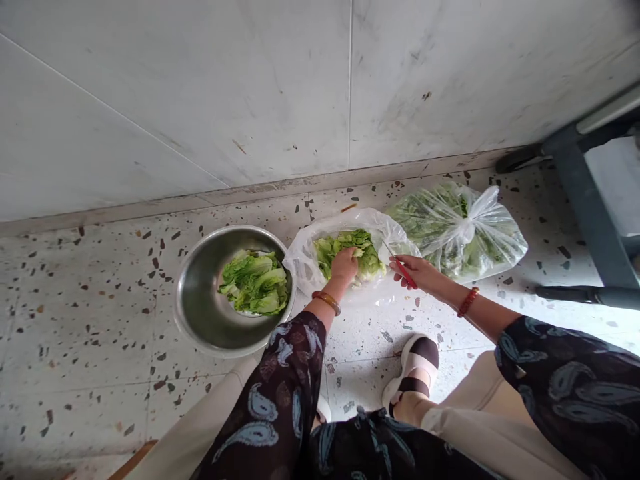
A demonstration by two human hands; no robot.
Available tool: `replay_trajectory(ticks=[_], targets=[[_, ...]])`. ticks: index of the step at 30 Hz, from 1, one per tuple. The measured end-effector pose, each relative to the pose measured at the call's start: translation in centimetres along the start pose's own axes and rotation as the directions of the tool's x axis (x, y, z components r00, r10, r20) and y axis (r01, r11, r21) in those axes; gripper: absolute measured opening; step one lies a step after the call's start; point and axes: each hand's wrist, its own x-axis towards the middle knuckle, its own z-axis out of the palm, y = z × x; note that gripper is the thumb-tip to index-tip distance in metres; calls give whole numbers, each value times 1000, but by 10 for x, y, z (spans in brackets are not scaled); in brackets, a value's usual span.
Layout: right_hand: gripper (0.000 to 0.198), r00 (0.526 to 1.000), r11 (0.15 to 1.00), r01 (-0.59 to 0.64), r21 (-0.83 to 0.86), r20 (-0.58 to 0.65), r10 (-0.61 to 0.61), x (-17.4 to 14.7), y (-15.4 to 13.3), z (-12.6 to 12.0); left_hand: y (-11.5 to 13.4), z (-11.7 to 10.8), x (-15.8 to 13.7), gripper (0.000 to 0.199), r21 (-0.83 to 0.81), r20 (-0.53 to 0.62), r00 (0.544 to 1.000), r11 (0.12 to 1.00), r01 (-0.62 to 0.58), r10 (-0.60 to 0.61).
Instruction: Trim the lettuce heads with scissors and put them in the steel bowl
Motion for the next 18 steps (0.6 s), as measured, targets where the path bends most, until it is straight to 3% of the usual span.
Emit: replay_trajectory(ticks=[6,11,14,18], targets=[[43,992,992,109,-66,70,-105,-7,-2,-1,3,-52,-13,34,-281,-8,1000,960,7,-10],[51,934,882,355,-310,151,-323,-17,-13,-10,18,-78,-39,45,-611,35,999,792,3,23],[58,910,814,415,-407,164,-381,-24,-24,-16,27,-84,-57,47,-611,78,997,791,38,12],[65,904,800,426,-421,222,-365,-31,-34,-16,33,-84,-77,48,-614,125,992,787,59,23]])
